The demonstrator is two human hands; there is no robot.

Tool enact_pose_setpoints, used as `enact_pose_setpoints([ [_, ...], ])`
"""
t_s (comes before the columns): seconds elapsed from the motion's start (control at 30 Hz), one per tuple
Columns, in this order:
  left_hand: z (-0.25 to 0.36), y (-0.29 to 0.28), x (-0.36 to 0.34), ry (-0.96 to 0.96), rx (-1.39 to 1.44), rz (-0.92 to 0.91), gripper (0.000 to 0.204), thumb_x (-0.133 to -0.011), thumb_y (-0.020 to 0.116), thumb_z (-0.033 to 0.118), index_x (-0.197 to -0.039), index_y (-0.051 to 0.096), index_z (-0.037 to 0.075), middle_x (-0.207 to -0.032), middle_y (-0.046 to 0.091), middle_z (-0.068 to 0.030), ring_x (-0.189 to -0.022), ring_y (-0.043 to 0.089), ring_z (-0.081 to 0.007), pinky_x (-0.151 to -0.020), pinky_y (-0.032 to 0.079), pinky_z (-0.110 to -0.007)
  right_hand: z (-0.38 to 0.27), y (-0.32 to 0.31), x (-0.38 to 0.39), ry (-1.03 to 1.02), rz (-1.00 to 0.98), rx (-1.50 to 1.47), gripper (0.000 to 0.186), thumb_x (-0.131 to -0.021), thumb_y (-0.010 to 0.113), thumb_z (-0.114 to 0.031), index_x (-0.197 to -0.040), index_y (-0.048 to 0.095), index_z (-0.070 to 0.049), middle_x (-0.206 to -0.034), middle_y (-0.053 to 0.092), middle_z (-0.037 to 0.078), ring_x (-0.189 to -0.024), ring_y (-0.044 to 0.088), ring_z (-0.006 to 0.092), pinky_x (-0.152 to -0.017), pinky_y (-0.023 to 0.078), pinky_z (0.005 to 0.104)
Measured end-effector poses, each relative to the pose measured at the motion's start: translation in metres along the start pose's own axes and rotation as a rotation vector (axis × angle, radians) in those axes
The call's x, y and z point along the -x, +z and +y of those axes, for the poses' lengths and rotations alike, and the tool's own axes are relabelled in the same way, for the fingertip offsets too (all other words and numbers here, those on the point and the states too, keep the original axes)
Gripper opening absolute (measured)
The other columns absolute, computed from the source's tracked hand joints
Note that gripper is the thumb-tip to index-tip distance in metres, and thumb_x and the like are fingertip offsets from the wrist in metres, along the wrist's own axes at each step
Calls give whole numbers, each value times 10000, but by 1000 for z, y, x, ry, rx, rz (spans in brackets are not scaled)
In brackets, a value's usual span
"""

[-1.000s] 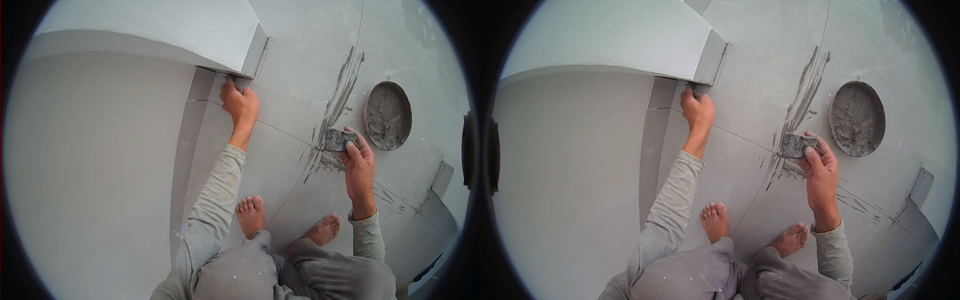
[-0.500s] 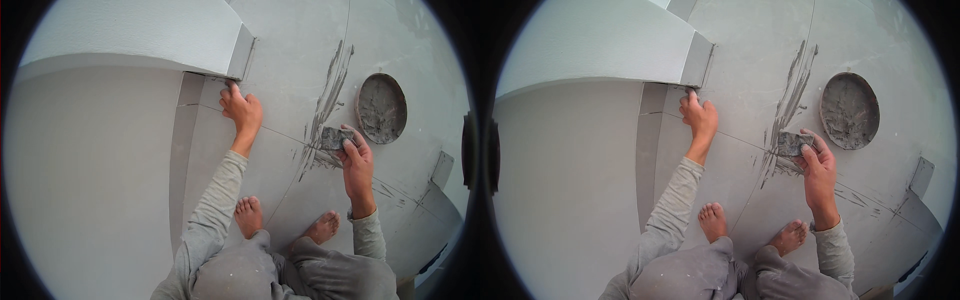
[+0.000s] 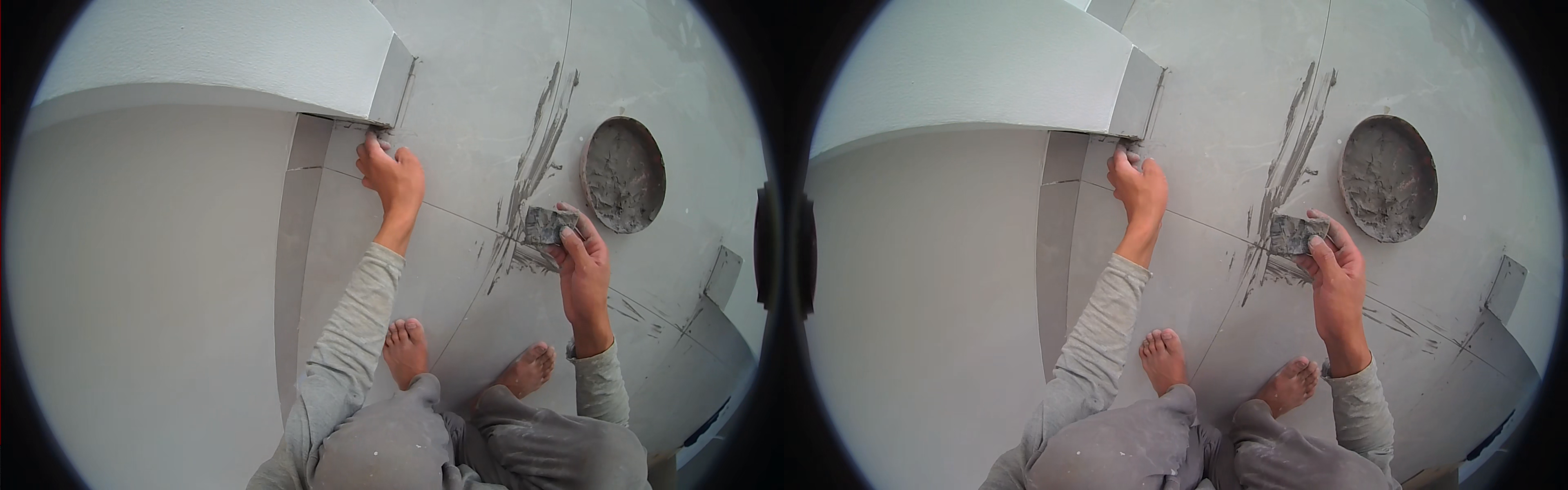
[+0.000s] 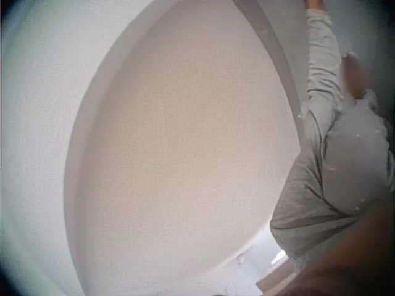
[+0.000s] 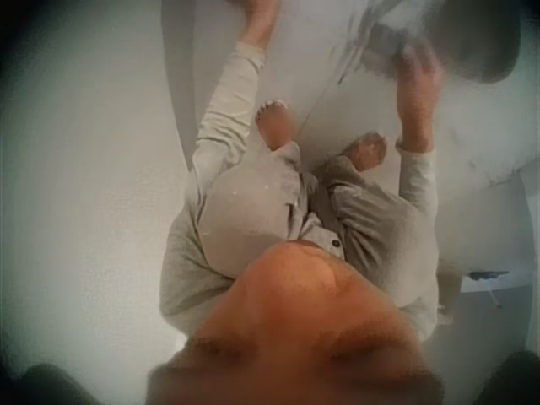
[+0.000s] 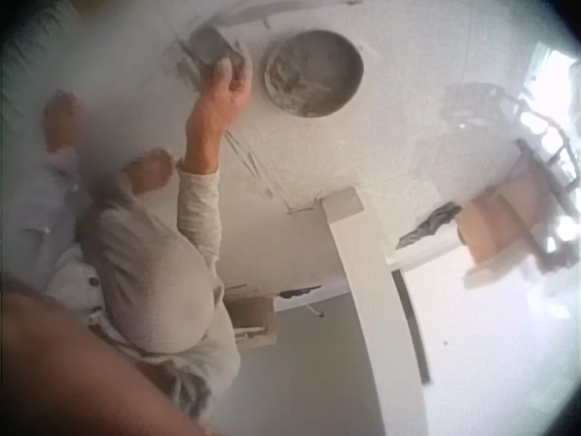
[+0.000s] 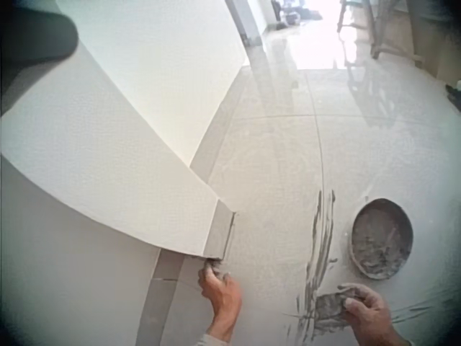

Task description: The person applies grout to the floor tile seams using a small spreader, taking material from a bowl and pressing it into the gaps between the tiles and against the wall base.

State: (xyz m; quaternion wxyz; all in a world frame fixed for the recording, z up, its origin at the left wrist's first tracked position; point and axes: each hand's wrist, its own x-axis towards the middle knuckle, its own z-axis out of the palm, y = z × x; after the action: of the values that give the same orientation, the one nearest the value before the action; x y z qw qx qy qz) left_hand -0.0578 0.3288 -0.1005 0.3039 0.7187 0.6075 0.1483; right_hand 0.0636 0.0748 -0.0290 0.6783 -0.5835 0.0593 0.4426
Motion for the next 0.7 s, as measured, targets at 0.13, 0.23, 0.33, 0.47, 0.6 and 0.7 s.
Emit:
enact_pose_setpoints([
  [0.13, 11, 6, 18, 3, 10, -92, 532, -859, 478, 79, -1369, 415, -58, -1206, 452, -135, -1178, 409, -328, -1052, 278, -542, 2, -5, 0, 2, 3, -3, 370, -1017, 506, -58, -1375, 528, 32, -1090, 671, 58, -962, 659, 104, -839, 530, 264],
  [0.23, 18, 11, 29, 16, 40, -139, 603, -866, 475, 89, -1433, 357, -80, -1224, 436, -142, -1187, 392, -324, -1053, 275, -537, 4, -4, -1, 7, -14, -9, 370, -1017, 505, -58, -1376, 528, 32, -1098, 670, 59, -972, 659, 108, -841, 534, 270],
  [0.33, 15, 21, 37, 46, 118, -10, 659, -870, 476, 98, -1475, 300, -97, -1232, 421, -151, -1178, 380, -322, -1051, 273, -529, 2, -6, 0, -5, -12, -14, 369, -1017, 503, -55, -1375, 529, 31, -1109, 667, 61, -976, 659, 108, -840, 537, 272],
  [0.47, 17, 17, 29, 30, -26, -62, 698, -867, 481, 107, -1498, 272, -107, -1233, 414, -164, -1155, 379, -323, -1036, 278, -522, 1, -7, 2, 1, 0, 5, 368, -1016, 502, -53, -1372, 530, 35, -1134, 658, 65, -977, 659, 108, -839, 538, 274],
  [0.6, 17, 21, 22, 33, -151, -50, 680, -859, 490, 120, -1481, 334, -108, -1205, 428, -163, -1126, 386, -315, -983, 304, -502, 1, -11, 3, 4, 10, -1, 367, -1015, 503, -53, -1370, 531, 35, -1135, 656, 63, -976, 659, 108, -842, 538, 276],
  [0.7, 17, 19, 21, 69, -258, -17, 660, -856, 497, 128, -1464, 387, -104, -1178, 445, -156, -1112, 394, -312, -959, 314, -491, -1, -14, 4, -2, 34, -12, 365, -1014, 506, -57, -1367, 535, 31, -1101, 664, 53, -974, 657, 104, -837, 536, 274],
])
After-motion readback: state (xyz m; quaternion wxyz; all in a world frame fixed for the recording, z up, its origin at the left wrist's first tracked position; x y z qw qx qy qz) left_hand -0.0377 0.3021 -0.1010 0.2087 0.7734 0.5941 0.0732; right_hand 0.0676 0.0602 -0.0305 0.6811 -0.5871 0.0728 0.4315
